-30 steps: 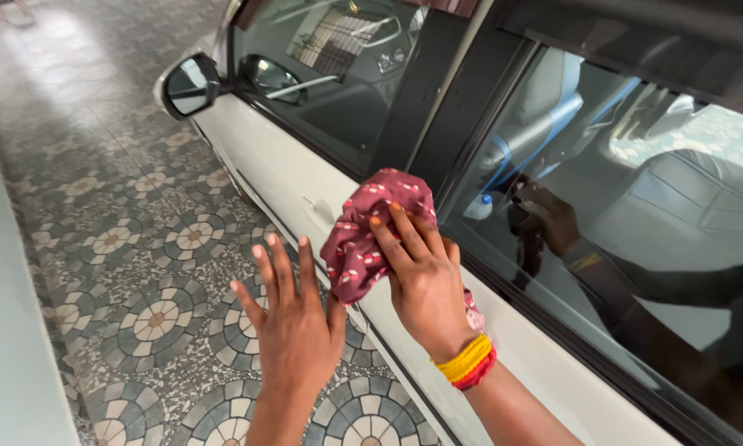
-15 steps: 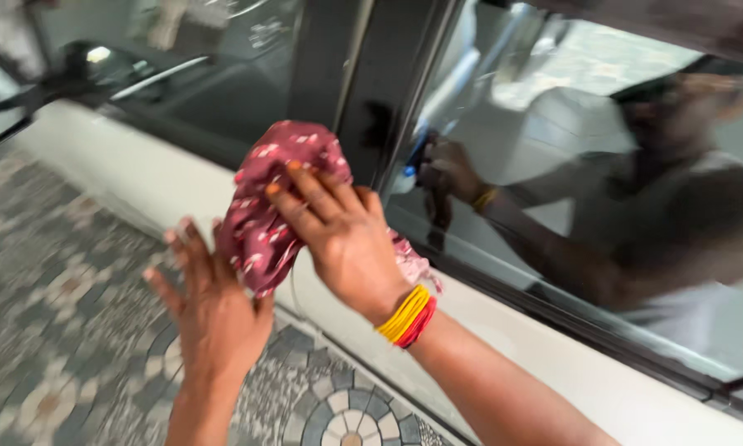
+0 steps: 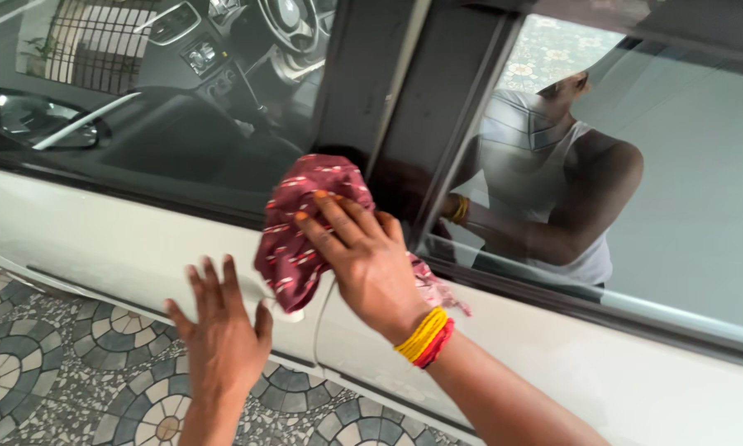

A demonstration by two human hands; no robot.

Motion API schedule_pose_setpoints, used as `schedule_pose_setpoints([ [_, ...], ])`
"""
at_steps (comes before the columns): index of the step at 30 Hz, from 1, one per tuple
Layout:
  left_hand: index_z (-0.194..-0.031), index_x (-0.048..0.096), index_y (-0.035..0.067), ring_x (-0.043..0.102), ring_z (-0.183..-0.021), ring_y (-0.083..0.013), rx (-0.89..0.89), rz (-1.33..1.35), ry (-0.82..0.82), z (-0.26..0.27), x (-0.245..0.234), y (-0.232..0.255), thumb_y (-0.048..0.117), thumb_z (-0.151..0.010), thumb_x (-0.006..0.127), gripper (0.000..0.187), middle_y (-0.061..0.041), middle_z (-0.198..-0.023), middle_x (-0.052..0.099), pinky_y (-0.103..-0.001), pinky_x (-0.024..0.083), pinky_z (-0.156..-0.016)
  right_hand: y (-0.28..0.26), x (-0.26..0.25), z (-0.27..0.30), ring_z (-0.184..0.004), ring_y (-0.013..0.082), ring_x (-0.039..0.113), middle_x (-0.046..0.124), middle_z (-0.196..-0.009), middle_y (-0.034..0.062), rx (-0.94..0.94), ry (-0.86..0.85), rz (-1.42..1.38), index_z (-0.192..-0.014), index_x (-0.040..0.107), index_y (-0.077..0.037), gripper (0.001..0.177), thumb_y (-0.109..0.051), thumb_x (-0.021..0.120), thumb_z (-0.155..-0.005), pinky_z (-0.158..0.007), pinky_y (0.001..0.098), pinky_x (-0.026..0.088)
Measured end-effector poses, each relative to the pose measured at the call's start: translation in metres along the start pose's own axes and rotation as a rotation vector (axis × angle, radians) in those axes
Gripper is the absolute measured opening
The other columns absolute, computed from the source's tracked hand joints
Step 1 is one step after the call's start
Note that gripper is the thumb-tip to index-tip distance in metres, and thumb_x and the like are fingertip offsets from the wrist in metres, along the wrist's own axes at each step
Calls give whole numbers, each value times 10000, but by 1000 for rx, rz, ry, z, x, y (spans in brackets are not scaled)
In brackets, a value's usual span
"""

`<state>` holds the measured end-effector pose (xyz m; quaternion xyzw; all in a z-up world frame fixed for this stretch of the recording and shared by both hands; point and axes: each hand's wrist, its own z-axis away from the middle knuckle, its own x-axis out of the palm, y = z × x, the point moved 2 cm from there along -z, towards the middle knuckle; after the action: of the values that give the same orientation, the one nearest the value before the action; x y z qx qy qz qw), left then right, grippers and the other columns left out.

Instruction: The person uses a patterned cloth to wipe the interior window frame and door panel of a white car. They clean the rubber seal, the window glass, and the door handle area, moving between the rear and front passenger doors.

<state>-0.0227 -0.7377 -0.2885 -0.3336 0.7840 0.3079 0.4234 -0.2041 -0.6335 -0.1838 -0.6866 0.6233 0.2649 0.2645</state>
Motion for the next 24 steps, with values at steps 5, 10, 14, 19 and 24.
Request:
schedule_pose_setpoints([
  [5, -1392, 527, 50, 392, -1469, -254, 5, -102, -324, -1, 39, -18, 441, -951, 600, 594, -155, -1448, 554, -647, 193, -1232, -3, 16, -1, -1332, 325, 553, 570, -1488, 149, 15, -12, 10, -1364, 645, -119, 549, -73, 651, -816, -1008, 504, 429],
  [10, -1237, 621, 63, 561, -1253, -256, 78, -45, -366, -3, 53, -2, 541, -777, 739, 674, -121, -1247, 667, -576, 266, -1169, -9, 30, 5, -1313, 330, 557, 577, -1477, 150, 17, -52, 23, -1351, 656, -112, 549, -74, 656, -803, -999, 506, 426],
  [14, -1153, 602, 49, 615, -1208, -226, 38, -20, -414, -10, 58, 0, 507, -814, 760, 591, -88, -1104, 704, -486, 293, -1236, -11, 35, 6, -1313, 327, 559, 583, -1473, 144, 9, -50, 27, -1343, 661, -116, 525, -84, 657, -819, -1007, 507, 424],
  [19, -1244, 532, -20, 607, -1197, -229, -27, -19, -448, -13, 68, 0, 504, -796, 785, 734, -104, -1095, 701, -473, 285, -1228, -9, 34, 5, -1311, 327, 560, 586, -1468, 146, 14, -44, 17, -1343, 667, -118, 516, -104, 652, -827, -1015, 508, 422],
  [24, -1188, 550, -25, 605, -1181, -234, -16, -87, -437, -17, 79, -6, 479, -767, 803, 703, -107, -1129, 686, -436, 302, -1209, -9, 32, 4, -1317, 325, 564, 583, -1476, 148, 10, -20, -10, -1338, 674, -119, 475, -119, 639, -864, -1024, 501, 423],
])
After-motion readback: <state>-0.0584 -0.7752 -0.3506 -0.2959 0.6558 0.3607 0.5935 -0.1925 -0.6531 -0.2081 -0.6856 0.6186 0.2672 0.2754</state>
